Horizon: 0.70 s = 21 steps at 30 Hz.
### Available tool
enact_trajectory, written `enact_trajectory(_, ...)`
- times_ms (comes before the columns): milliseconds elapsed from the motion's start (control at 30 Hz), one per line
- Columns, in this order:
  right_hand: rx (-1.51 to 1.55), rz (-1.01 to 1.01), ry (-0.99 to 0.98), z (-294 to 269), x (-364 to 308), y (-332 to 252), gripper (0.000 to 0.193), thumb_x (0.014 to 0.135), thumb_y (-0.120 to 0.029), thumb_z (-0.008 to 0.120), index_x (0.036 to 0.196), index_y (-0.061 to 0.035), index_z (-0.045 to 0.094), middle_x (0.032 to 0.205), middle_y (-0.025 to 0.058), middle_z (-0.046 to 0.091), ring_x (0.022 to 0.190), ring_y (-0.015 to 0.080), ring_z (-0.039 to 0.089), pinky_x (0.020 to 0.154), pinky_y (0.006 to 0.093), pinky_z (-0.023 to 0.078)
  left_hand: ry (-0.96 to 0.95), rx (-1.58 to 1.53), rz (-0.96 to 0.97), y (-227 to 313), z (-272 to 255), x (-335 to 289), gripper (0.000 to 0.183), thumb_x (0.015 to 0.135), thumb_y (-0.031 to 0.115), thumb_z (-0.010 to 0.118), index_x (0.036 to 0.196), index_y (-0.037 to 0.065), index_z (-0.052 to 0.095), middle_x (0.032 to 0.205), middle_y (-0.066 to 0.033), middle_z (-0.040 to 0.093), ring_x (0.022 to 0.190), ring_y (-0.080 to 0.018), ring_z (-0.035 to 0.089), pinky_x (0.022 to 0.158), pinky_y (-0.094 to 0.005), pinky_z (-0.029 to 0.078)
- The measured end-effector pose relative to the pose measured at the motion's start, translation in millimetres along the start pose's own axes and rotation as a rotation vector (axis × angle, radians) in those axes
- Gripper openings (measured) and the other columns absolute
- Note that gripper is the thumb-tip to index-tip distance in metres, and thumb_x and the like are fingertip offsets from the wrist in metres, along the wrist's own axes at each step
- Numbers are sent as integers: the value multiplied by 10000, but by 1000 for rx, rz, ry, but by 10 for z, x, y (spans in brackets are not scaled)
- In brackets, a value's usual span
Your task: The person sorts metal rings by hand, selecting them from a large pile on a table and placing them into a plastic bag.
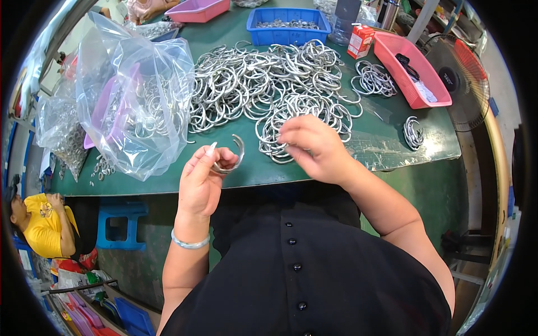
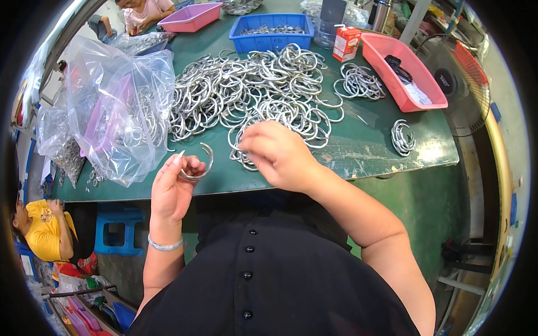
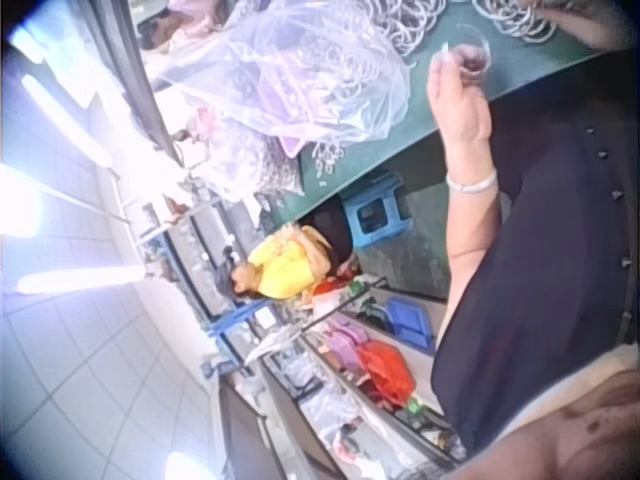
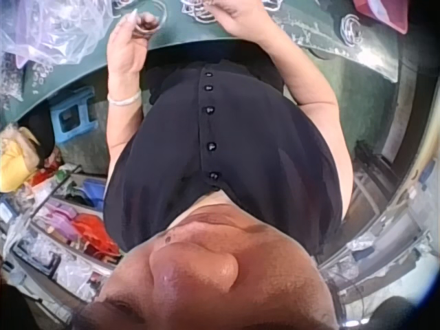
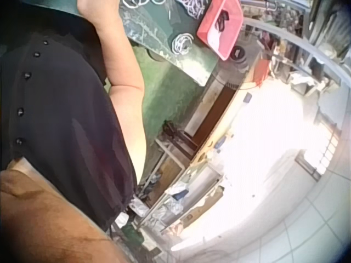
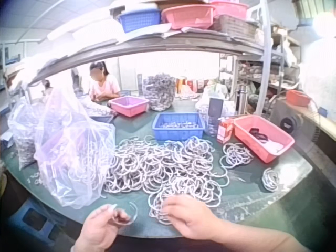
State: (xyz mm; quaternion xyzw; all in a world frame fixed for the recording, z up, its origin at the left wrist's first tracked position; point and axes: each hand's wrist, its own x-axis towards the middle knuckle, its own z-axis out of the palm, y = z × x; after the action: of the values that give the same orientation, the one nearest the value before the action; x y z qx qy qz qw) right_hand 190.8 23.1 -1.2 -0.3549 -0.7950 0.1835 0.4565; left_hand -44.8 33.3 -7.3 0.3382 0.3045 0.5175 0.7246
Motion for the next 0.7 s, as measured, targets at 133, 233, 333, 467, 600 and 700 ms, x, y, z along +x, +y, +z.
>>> enact_trajectory(133,-601,-192,-274,42,-86,-35,80,629,-134,578,655,-61,597,974,65,527,974,242,438,814,389,329,-8,-28,21,23,-78,-8,179,894,151,438,787,38,527,696,-78,558,754,-206,576,817,-359,432)
enact_trajectory(233,-805,-229,-301,139,-179,0,107,644,-144,546,642,-55,605,1128,85,496,1083,264,394,887,419,301,-48,-70,34,-6,-125,-33,174,893,152,441,804,38,538,663,-67,542,735,-197,570,819,-363,432)
enact_trajectory(333,-801,-234,-290,202,-192,6,129,653,-151,543,654,-47,619,1165,95,476,1132,279,369,932,468,269,-5,-94,12,-36,-129,-29,155,889,143,448,837,35,547,643,-53,526,703,-181,557,811,-356,433)
enact_trajectory(467,-806,-217,-325,196,-177,-5,143,673,-148,540,657,-32,622,1164,106,472,1154,288,353,955,490,249,34,-66,-24,-75,-107,-26,119,876,113,465,881,29,549,650,-39,517,671,-158,533,774,-329,438)
enact_trajectory(600,-816,-197,-384,106,-185,-69,158,688,-142,525,734,-20,615,1127,110,482,1160,292,342,961,487,241,51,-30,-50,-64,-87,-38,115,866,103,476,909,24,550,647,-36,524,637,-152,533,739,-314,444)
enact_trajectory(700,-817,-159,-426,59,-201,-122,170,698,-143,515,778,-15,594,1112,121,480,1125,288,362,946,473,256,45,-7,-72,-71,-64,-51,120,865,105,481,919,22,549,639,-33,526,609,-148,527,719,-309,448)
